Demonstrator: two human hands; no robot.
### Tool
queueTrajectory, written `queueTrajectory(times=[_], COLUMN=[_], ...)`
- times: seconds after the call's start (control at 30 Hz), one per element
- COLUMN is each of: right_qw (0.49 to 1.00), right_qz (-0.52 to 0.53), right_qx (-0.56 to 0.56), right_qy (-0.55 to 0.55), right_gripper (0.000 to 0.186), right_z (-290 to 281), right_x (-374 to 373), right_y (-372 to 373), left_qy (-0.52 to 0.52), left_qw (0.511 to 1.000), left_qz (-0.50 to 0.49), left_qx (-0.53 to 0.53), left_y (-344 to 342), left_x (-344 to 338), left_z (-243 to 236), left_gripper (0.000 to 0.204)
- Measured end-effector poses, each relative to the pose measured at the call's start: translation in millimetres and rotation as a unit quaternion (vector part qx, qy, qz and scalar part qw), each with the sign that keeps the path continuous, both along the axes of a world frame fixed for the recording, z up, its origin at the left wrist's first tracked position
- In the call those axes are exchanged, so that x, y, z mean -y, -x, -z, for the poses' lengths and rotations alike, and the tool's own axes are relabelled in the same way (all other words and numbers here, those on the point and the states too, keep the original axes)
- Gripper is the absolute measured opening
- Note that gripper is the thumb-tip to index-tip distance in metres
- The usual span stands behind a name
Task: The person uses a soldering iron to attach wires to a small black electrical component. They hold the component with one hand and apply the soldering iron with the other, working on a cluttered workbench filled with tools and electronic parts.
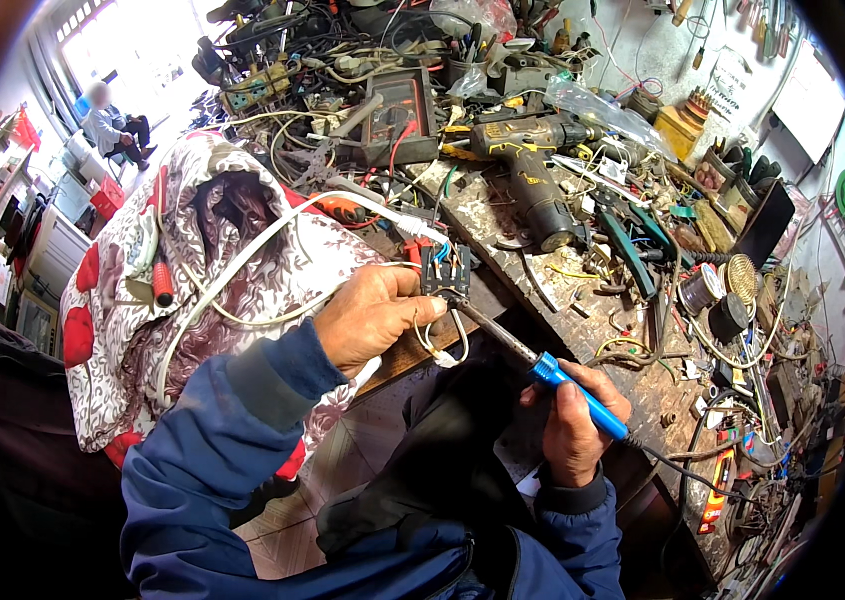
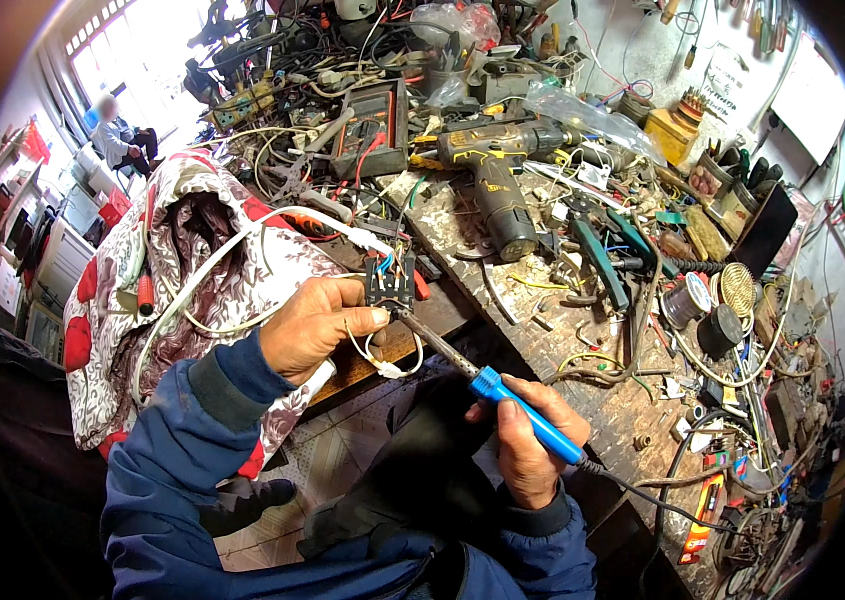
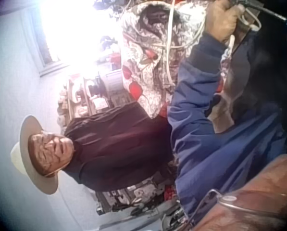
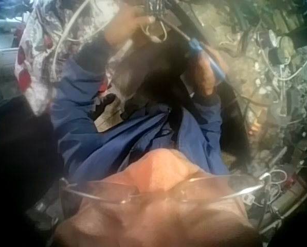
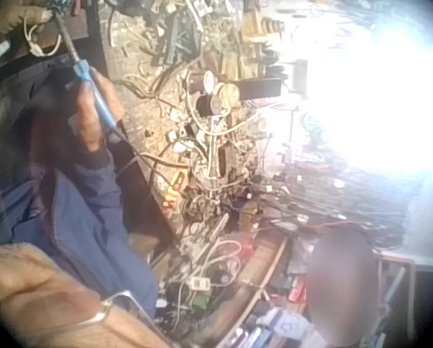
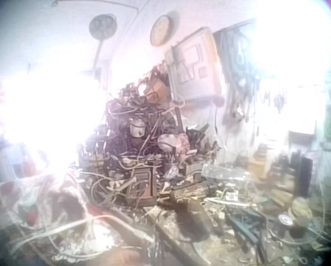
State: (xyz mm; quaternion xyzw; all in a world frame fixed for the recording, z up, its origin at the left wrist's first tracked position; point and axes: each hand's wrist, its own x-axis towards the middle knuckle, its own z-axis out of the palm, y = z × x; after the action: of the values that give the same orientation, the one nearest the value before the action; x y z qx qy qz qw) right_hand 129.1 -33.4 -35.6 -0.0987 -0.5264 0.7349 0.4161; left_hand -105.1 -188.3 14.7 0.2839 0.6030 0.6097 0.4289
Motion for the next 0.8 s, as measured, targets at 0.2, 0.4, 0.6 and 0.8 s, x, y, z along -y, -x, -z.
queueTrajectory(times=[0.2, 0.4, 0.6, 0.8], right_qw=[1.0, 1.0, 1.0, 0.999], right_qz=[0.0, 0.003, 0.003, 0.002], right_qx=[-0.009, -0.008, -0.01, -0.01], right_qy=[0.002, -0.008, -0.023, -0.037], right_gripper=[0.034, 0.034, 0.034, 0.033], right_z=[2.0, 3.4, 4.2, 4.6], right_x=[-0.8, -0.7, -2.3, -2.8], right_y=[1.4, 2.0, 1.2, -0.3], left_qy=[0.0, 0.0, 0.004, 0.002], left_qw=[1.0, 1.0, 1.0, 1.0], left_qz=[-0.017, -0.021, -0.017, 0.0], left_qx=[0.012, 0.004, 0.009, 0.009], left_y=[-4.6, -5.0, -2.6, -0.8], left_x=[-2.0, -1.5, -1.4, -0.4], left_z=[-4.2, -5.4, -0.8, -1.2], left_gripper=[0.024, 0.019, 0.03, 0.037])
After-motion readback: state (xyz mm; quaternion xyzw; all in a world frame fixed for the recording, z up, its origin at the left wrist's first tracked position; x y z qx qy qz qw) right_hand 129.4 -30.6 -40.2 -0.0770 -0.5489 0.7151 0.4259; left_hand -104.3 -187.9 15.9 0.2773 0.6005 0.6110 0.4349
